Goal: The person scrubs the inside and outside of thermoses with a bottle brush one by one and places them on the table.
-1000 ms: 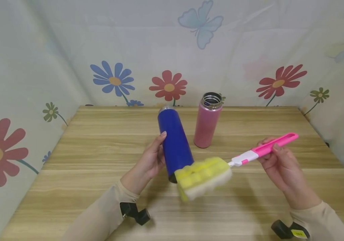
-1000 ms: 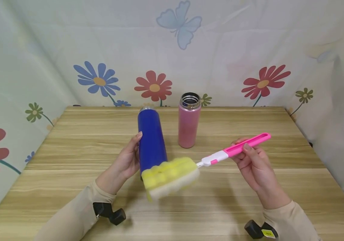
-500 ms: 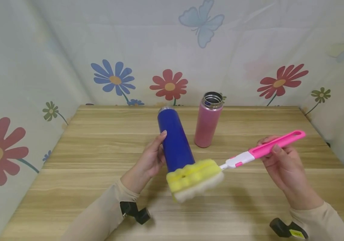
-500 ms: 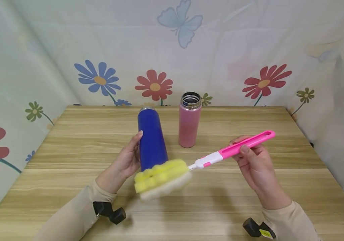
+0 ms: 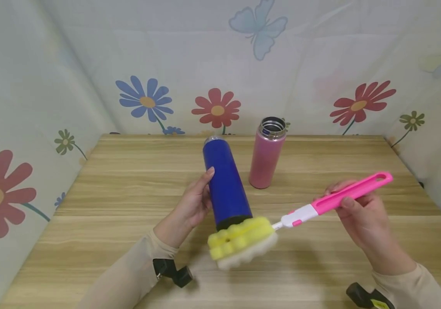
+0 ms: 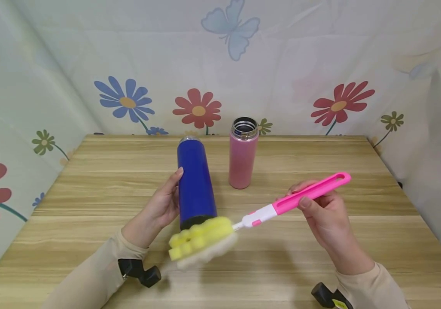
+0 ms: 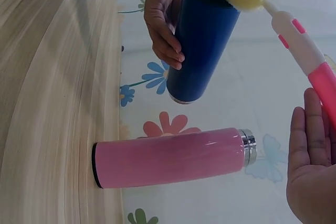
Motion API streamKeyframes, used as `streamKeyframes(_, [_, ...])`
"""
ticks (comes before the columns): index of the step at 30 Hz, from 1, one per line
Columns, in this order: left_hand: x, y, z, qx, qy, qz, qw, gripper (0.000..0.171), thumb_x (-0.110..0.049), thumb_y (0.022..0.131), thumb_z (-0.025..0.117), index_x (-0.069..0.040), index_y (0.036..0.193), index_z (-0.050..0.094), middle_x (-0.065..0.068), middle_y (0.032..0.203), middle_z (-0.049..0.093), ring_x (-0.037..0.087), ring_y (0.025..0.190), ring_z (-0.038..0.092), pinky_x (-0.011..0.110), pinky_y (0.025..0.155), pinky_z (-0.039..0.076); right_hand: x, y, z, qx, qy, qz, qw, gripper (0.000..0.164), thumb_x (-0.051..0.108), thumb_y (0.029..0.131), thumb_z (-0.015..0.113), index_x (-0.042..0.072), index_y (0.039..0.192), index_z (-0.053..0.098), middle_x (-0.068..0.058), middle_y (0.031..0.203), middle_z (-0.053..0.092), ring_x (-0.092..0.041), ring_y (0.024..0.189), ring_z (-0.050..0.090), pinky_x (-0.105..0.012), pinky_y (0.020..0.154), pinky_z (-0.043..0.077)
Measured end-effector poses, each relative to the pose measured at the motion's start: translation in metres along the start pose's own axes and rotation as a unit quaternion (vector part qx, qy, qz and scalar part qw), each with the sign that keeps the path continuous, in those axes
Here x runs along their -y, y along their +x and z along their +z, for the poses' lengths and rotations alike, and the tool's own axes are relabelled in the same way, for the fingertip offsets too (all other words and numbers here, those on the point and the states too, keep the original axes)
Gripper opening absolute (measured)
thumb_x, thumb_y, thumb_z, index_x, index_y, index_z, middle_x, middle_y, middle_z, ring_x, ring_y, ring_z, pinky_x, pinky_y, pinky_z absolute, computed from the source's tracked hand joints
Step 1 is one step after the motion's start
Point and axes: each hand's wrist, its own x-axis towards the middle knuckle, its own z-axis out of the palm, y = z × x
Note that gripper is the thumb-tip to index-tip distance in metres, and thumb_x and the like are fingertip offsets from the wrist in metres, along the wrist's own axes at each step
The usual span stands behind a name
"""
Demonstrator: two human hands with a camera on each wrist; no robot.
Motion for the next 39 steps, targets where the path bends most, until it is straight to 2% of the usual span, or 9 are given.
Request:
streamKeyframes(5, [0.0, 0.0, 0.0, 0.006, -0.002, 0.002, 1.0, 0.047, -0.039, 0.095, 0.054, -0.002, 0.123, 0.047, -0.003, 0.083, 0.073, 0.007, 0.075, 0.069, 0.02, 0.071, 0.057, 0.001, 0.0, 0.001, 0.019, -0.026, -0.001, 0.999, 0.022, -0.009, 0.095, 0.046, -0.015, 0.112, 0.058, -0.02, 0.108, 0.068, -0.035, 0.101, 0.069, -0.039, 0.096, 0.053])
streamKeyframes(14, [0.0, 0.001, 0.0, 0.015, -0.006, 0.005, 0.9999, 0.046, -0.041, 0.093, 0.058, -0.003, 0.117, 0.05, -0.004, 0.08, 0.072, 0.008, 0.072, 0.069, 0.021, 0.07, 0.057, 0.004, -0.006, -0.005, 0.005, -0.073, 0.014, 0.997, 0.023, -0.012, 0.094, 0.045, -0.013, 0.112, 0.059, -0.019, 0.106, 0.069, -0.033, 0.1, 0.069, -0.036, 0.094, 0.054])
streamKeyframes(24, [0.0, 0.001, 0.0, 0.018, -0.004, 0.004, 0.9998, 0.043, -0.04, 0.092, 0.059, -0.004, 0.115, 0.051, -0.004, 0.079, 0.072, 0.007, 0.072, 0.068, 0.021, 0.069, 0.057, 0.014, -0.009, -0.018, -0.016, -0.067, 0.01, 0.998, 0.024, -0.011, 0.095, 0.044, -0.013, 0.112, 0.06, -0.018, 0.108, 0.07, -0.029, 0.1, 0.069, -0.032, 0.09, 0.056])
streamKeyframes(28, [0.0, 0.001, 0.0, 0.017, -0.002, 0.002, 0.9998, 0.049, -0.04, 0.092, 0.059, -0.001, 0.121, 0.048, -0.003, 0.082, 0.072, 0.008, 0.074, 0.069, 0.022, 0.071, 0.057, 0.021, -0.008, -0.02, -0.025, -0.057, 0.01, 0.998, 0.024, -0.01, 0.095, 0.044, -0.013, 0.112, 0.061, -0.018, 0.108, 0.07, -0.028, 0.099, 0.069, -0.032, 0.089, 0.056])
streamKeyframes(34, [0.001, 0.001, 0.0, 0.019, 0.0, 0.002, 0.9998, 0.058, -0.043, 0.089, 0.063, 0.0, 0.124, 0.046, -0.003, 0.082, 0.072, 0.008, 0.075, 0.069, 0.022, 0.071, 0.058, 0.03, -0.004, -0.023, -0.016, -0.022, -0.003, 1.0, 0.025, -0.012, 0.096, 0.04, -0.018, 0.113, 0.057, -0.023, 0.11, 0.068, -0.033, 0.1, 0.068, -0.038, 0.092, 0.055])
streamKeyframes(39, [0.001, 0.001, 0.0, 0.018, 0.007, 0.001, 0.9998, 0.062, -0.044, 0.088, 0.064, 0.002, 0.127, 0.045, -0.003, 0.082, 0.072, 0.009, 0.075, 0.069, 0.023, 0.072, 0.058, 0.036, -0.001, -0.022, -0.018, 0.004, -0.007, 1.0, 0.025, -0.012, 0.096, 0.04, -0.019, 0.113, 0.057, -0.025, 0.109, 0.068, -0.032, 0.102, 0.066, -0.036, 0.091, 0.056])
